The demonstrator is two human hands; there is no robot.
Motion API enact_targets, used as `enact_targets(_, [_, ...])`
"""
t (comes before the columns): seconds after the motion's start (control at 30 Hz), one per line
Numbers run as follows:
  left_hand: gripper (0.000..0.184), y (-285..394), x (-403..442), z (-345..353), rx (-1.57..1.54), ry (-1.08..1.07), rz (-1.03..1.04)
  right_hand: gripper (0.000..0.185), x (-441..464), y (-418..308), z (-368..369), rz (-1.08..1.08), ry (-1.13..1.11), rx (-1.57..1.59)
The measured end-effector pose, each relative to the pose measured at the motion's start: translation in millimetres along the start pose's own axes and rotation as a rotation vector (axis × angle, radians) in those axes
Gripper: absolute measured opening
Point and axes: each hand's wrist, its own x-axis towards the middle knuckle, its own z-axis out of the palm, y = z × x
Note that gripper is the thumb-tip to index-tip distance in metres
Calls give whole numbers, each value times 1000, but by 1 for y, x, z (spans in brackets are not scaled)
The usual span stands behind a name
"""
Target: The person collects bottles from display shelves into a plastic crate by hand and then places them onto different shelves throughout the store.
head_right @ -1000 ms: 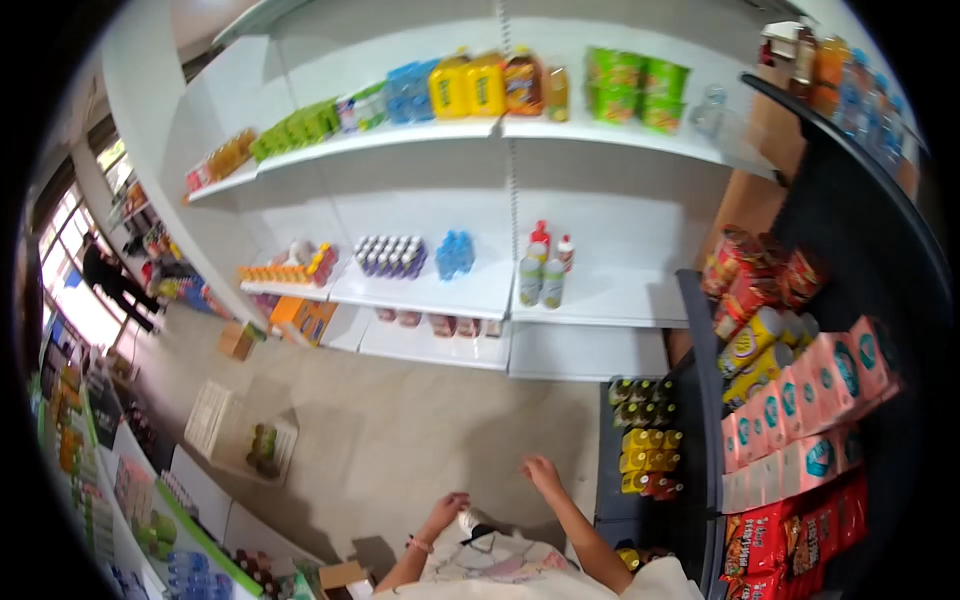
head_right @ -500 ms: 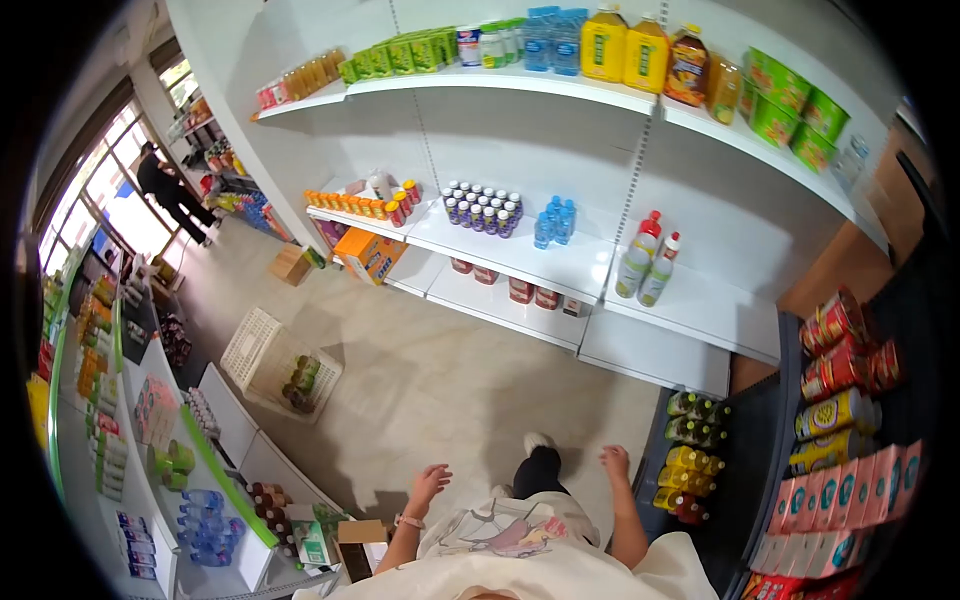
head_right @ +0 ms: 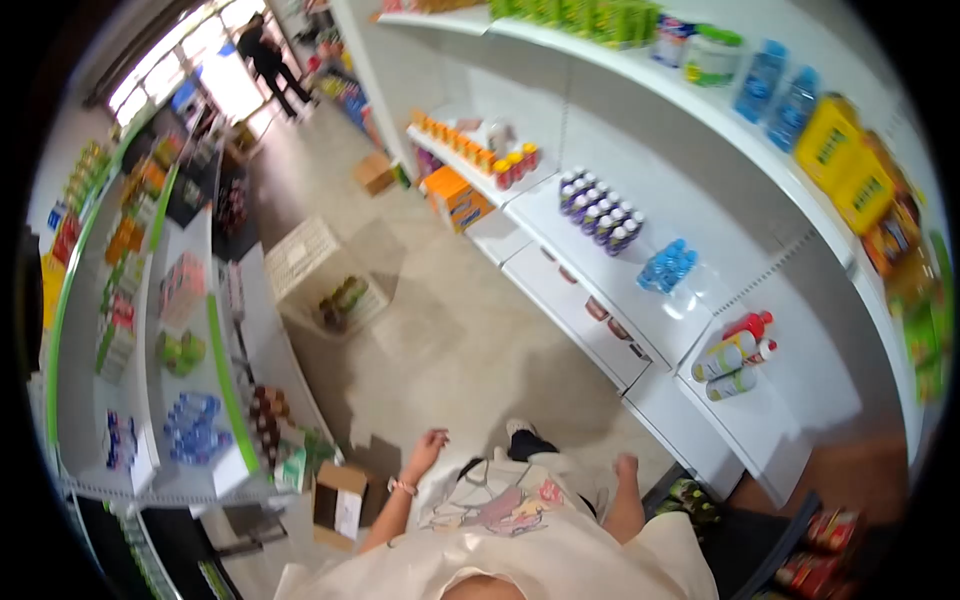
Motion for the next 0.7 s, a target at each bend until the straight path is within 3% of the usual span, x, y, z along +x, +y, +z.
enact_targets(0.03, [29, 6, 0, -6, -71, 16, -26, 15, 33, -26, -6, 37, 207, 587])
enact_targets(0.07, [29, -6, 2, -12, -136, 55, -79, 11, 33, -100, -37, 79, 184, 730])
enact_targets(0.13, [28, -28, -10, -17, -280, 161, -288, 19, 75, -189, -72, -140, 63, 412])
enact_targets(0.23, [30, -23, -39, -19, -681, 515, -630, 23, 88, -317, -83, -264, 39, 415])
enact_targets(0.3, [32, -36, -49, -13, -804, 724, -732, 24, 103, -375, -68, -321, 9, 429])
enact_targets(0.47, [32, -83, -63, -7, -908, 748, -877, 20, 119, -443, 25, -267, -228, 130])
enact_targets(0.57, [28, -119, -62, -25, -612, 608, -976, 20, 127, -449, 95, -305, -413, -79])
enact_targets(0.6, [28, -115, -61, -38, -646, 660, -1005, 22, 106, -461, 113, -254, -464, -116])
enact_targets(0.67, [29, -190, -58, -46, -174, 588, -726, 26, 70, -470, 149, -153, -650, -254])
enact_targets(0.7, [30, -179, -54, -68, 72, 590, -600, 29, 62, -494, 153, -114, -769, -360])
